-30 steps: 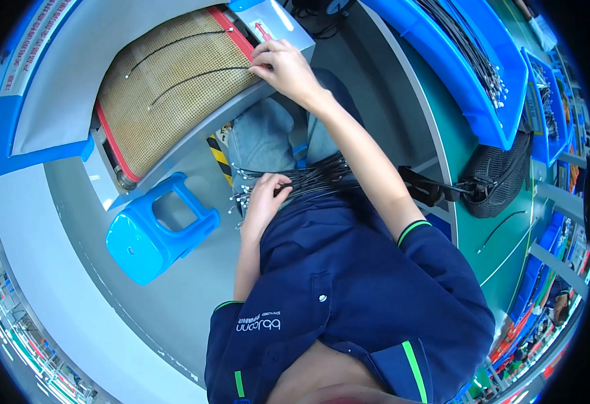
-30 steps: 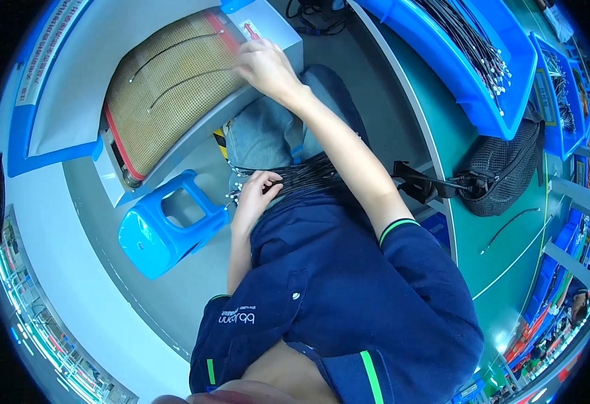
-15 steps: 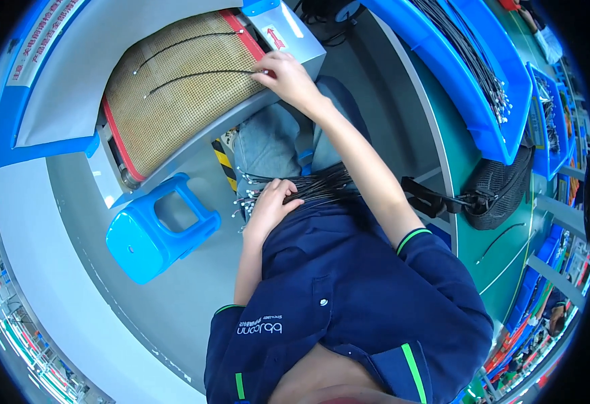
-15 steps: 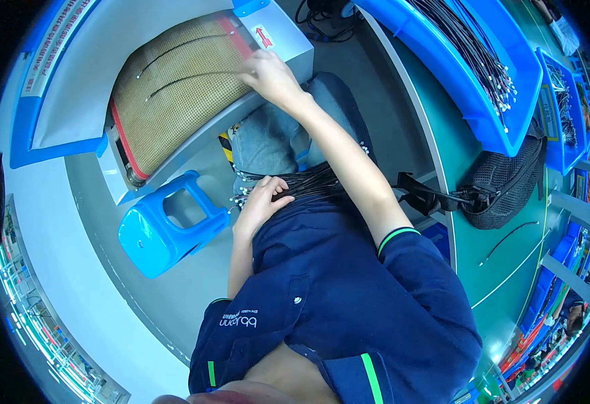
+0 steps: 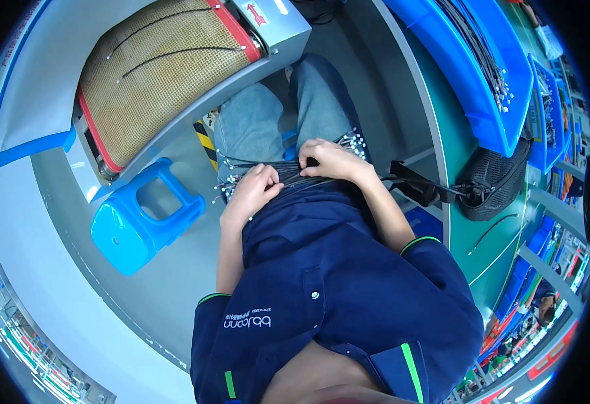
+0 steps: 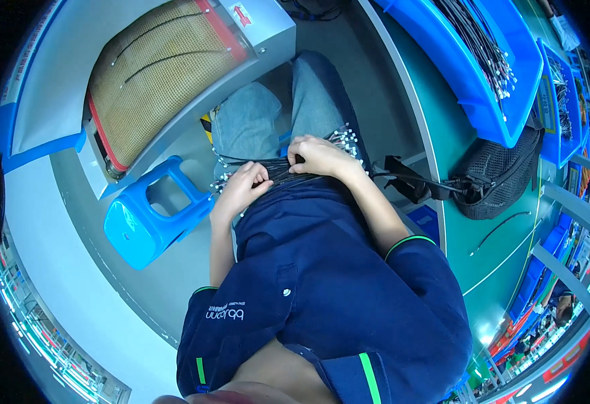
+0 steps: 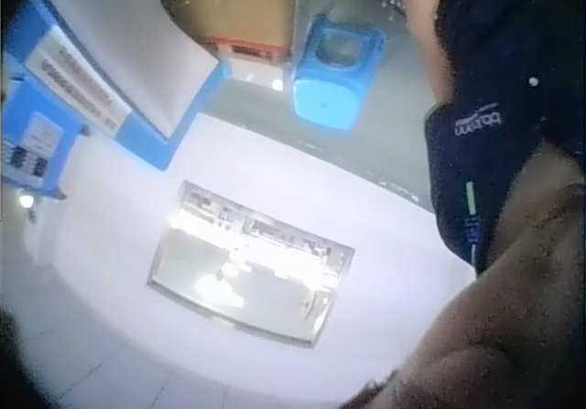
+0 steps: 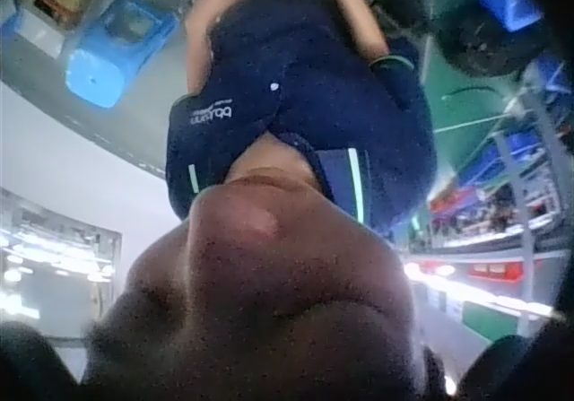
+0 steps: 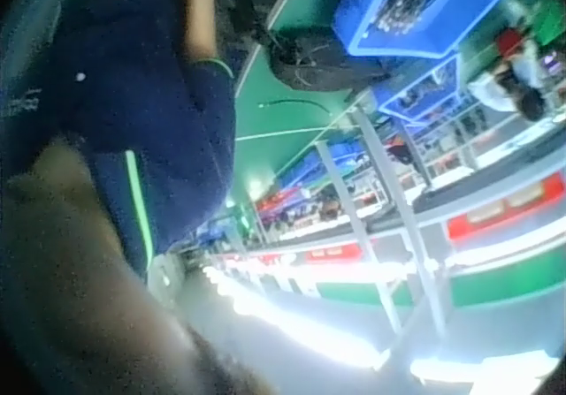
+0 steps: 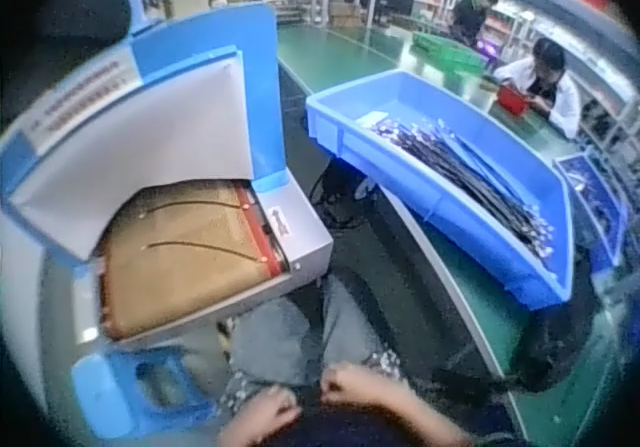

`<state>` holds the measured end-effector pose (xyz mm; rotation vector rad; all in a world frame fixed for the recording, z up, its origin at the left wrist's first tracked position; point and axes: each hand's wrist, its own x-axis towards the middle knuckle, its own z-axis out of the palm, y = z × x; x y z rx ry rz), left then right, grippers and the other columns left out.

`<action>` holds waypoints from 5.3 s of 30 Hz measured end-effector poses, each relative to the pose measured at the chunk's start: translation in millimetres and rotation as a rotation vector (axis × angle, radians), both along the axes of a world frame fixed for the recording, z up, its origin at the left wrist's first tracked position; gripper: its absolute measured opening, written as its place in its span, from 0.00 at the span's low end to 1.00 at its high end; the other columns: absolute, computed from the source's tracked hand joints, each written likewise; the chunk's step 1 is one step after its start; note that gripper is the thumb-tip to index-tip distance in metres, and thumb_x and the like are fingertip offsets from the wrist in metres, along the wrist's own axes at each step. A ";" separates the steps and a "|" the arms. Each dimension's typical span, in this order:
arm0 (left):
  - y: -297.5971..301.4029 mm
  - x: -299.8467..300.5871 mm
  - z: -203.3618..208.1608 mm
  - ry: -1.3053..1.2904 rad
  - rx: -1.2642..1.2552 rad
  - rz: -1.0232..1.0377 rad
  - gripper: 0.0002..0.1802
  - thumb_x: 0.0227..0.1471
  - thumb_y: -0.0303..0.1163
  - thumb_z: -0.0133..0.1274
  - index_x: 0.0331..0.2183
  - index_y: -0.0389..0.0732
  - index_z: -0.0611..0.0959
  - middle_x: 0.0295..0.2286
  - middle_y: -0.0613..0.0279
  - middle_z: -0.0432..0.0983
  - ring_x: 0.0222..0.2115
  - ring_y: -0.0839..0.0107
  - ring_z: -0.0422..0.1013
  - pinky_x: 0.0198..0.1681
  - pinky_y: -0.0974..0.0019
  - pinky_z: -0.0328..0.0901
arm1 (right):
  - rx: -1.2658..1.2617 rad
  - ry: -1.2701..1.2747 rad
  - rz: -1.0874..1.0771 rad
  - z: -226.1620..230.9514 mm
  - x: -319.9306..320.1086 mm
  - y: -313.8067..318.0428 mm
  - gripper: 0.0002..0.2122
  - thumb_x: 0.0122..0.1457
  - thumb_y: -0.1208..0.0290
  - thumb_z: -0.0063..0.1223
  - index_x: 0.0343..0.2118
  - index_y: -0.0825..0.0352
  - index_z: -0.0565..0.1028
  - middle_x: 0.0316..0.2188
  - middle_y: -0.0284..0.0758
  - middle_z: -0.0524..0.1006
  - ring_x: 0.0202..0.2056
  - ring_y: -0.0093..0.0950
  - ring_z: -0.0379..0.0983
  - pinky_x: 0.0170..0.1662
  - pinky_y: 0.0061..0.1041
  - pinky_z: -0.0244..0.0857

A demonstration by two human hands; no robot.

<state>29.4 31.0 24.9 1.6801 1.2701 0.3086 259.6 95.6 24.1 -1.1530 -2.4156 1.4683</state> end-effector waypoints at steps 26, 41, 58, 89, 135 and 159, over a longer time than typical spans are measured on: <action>-15.1 -1.1 12.8 -0.105 0.135 0.216 0.09 0.55 0.29 0.50 0.37 0.35 0.80 0.30 0.58 0.75 0.28 0.68 0.72 0.32 0.69 0.66 | 0.199 0.293 -0.064 37.6 0.6 3.1 0.08 0.51 0.74 0.58 0.36 0.66 0.80 0.30 0.36 0.79 0.32 0.32 0.77 0.38 0.25 0.70; -3.0 2.8 33.8 -0.209 0.095 0.438 0.07 0.52 0.26 0.55 0.34 0.34 0.81 0.26 0.60 0.77 0.24 0.76 0.73 0.28 0.73 0.66 | 0.430 0.345 -0.070 41.8 -20.8 1.8 0.07 0.48 0.74 0.59 0.33 0.64 0.81 0.29 0.32 0.78 0.32 0.29 0.76 0.36 0.26 0.71; 6.2 -15.5 61.3 -0.092 0.234 0.152 0.06 0.52 0.28 0.53 0.32 0.35 0.79 0.23 0.56 0.72 0.25 0.60 0.70 0.30 0.61 0.65 | 0.636 0.409 0.030 52.3 -38.1 5.8 0.06 0.48 0.69 0.58 0.30 0.61 0.80 0.27 0.28 0.75 0.29 0.27 0.74 0.30 0.26 0.69; 2.2 -11.5 57.5 -0.057 0.790 0.343 0.10 0.37 0.18 0.61 0.27 0.37 0.80 0.25 0.61 0.76 0.25 0.69 0.72 0.28 0.68 0.67 | 0.269 0.440 -0.161 65.0 -41.1 -0.8 0.05 0.51 0.75 0.59 0.31 0.68 0.78 0.25 0.36 0.76 0.27 0.31 0.74 0.31 0.25 0.68; -10.9 -31.3 -34.4 -1.316 0.226 1.351 0.11 0.58 0.26 0.49 0.42 0.33 0.74 0.33 0.60 0.74 0.35 0.75 0.73 0.41 0.76 0.71 | 0.514 0.348 -0.383 22.7 -2.2 11.9 0.05 0.51 0.74 0.59 0.31 0.67 0.79 0.27 0.36 0.78 0.30 0.31 0.76 0.33 0.25 0.70; -16.6 -36.2 -23.6 -1.345 0.238 1.230 0.10 0.58 0.25 0.49 0.41 0.34 0.75 0.34 0.62 0.74 0.35 0.76 0.73 0.41 0.76 0.71 | 0.527 0.375 -0.396 35.1 3.1 18.7 0.05 0.50 0.73 0.61 0.28 0.67 0.79 0.24 0.33 0.76 0.24 0.26 0.73 0.28 0.22 0.68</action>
